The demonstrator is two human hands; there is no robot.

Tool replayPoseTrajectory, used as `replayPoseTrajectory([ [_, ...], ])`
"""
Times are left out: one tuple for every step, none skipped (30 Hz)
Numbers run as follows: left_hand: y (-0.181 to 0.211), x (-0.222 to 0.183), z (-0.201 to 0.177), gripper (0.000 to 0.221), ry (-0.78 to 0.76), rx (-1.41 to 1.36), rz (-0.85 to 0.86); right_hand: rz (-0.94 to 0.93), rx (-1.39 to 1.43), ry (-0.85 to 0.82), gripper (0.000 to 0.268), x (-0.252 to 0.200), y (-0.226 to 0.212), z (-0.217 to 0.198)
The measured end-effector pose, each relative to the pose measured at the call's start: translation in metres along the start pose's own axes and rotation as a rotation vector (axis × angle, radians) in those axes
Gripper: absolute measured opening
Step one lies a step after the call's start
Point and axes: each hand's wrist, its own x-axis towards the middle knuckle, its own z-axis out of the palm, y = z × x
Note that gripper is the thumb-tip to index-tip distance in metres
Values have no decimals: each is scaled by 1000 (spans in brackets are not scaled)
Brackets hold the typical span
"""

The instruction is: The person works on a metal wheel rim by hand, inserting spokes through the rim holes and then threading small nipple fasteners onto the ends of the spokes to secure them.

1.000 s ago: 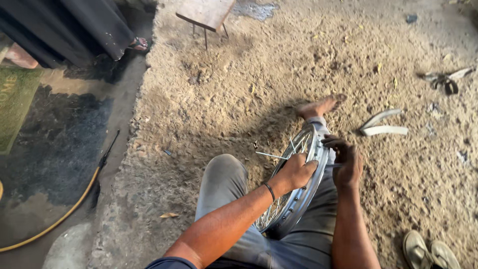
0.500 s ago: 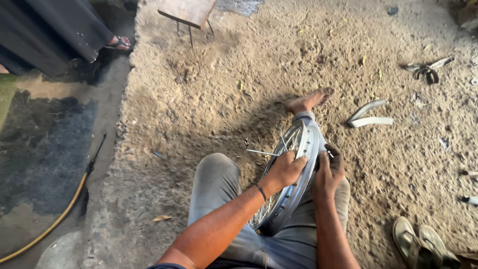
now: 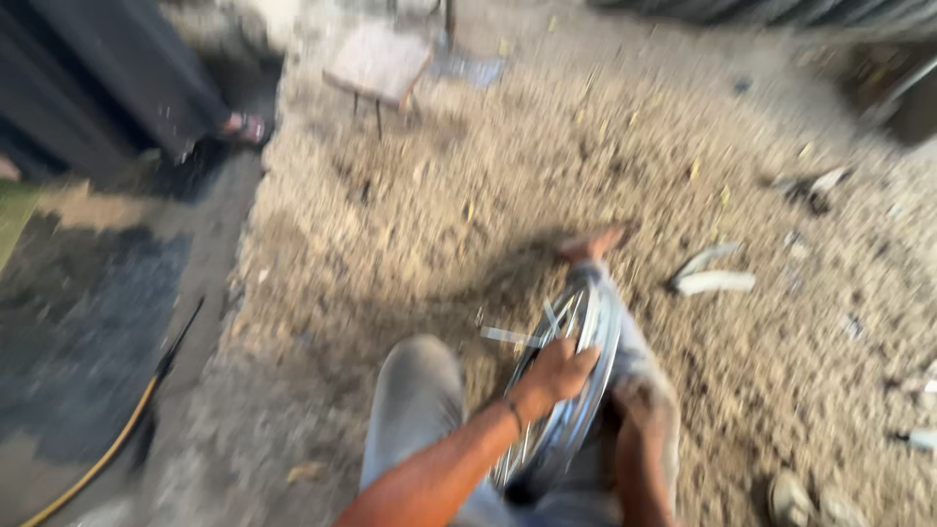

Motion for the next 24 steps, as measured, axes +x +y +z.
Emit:
replayPoseTrajectory([
  [-3,5,0,53,1,-55,16,-135,-156,-87,21,-10,-1,1],
  [-9,14,0,50,1,-109,32,-73,-25,-68,21,-8,2,7],
  [-20,9,8,53,-24,-23,3,22,91,-52,24,-20,10,6],
  [-32,4,17,56,-52,63,-26,118,206,-31,28,-28,18,1],
  [-44,2,21,60,-66,156,-60,125,221,-22,26,-30,26,0],
  [-55,-1,27,58,-9,195,-26,132,235,-13,25,-29,32,-4],
  [-62,9,31,56,48,250,34,115,267,-8,23,-15,39,-4],
  [-67,19,33,54,104,307,95,10,197,-31,20,-1,44,-6],
  [-70,19,38,50,100,346,216,-84,116,-56,18,6,47,-15],
  [-69,18,40,46,95,387,336,-180,38,-79,15,14,50,-21],
  [-65,19,37,44,90,437,459,-126,56,-72,15,24,53,-24],
  [-58,20,31,48,73,347,294,-72,73,-65,14,34,54,-26],
  [-50,11,27,53,42,249,122,-4,88,-45,14,33,59,-30],
  [-42,4,20,60,11,148,-48,0,45,-88,12,34,63,-33],
  [-31,0,19,58,-9,120,-89,-2,-2,-111,10,32,63,-41],
  [-20,-3,17,57,-30,93,-130,-4,-49,-135,9,31,62,-48],
  [-9,-2,13,56,-46,68,-165,-38,-26,-159,9,33,60,-50],
  [-1,1,10,57,-54,57,-140,-71,-3,-182,10,36,57,-50],
  [5,0,5,59,-60,49,-121,-100,23,-208,11,37,55,-48],
  [9,-2,3,60,-65,41,-101,-39,136,-172,12,35,54,-44],
  [11,-4,1,60,-57,66,-53,19,253,-135,14,31,54,-39],
  [12,-7,-1,61,-48,91,-5,78,369,-97,15,26,55,-34],
  [13,-4,0,61,-38,114,52,-84,239,-122,17,24,55,-29],
  [13,-3,1,60,-21,100,19,-245,108,-144,18,21,56,-25],
])
